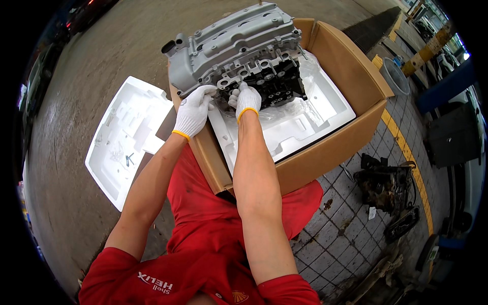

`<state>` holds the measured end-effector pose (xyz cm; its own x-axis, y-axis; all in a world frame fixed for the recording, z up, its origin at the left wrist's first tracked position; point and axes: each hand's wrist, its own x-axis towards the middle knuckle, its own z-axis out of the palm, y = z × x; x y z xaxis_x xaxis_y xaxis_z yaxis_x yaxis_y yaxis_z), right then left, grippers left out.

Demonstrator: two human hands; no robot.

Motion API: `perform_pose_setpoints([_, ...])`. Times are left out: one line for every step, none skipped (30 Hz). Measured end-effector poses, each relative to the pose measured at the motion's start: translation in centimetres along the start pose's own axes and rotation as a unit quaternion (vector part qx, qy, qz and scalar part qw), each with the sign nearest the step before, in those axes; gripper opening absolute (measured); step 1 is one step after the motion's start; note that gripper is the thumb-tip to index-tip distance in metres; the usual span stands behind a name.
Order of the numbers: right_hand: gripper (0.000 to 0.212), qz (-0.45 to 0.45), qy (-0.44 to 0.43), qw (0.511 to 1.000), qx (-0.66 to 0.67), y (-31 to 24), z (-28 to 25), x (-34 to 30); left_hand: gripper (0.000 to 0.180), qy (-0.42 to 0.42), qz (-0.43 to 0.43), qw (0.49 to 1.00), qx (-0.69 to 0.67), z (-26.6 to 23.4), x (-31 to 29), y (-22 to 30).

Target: The person assembles a car engine block by hand, inserting bolts into the cylinder head and tightening them. The engine is placed in a cardboard box with protective foam, and the person handles the bolts and engine components directly.

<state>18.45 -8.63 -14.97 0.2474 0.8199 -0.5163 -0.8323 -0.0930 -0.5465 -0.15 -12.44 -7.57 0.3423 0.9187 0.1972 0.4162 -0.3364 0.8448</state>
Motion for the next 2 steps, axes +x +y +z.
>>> perform_pose_setpoints([0.023,0.011,-0.002,1.000,0.007,-0.07,-0.32,0.64,0.030,-0.001,-0.002,1.000,-0.001,0.09,0.06,0.18])
perform_pose_setpoints([0.023,0.021,-0.004,1.000,0.014,-0.13,-0.60,1.30,0.030,-0.005,-0.005,1.000,0.005,0.14,0.18,0.38])
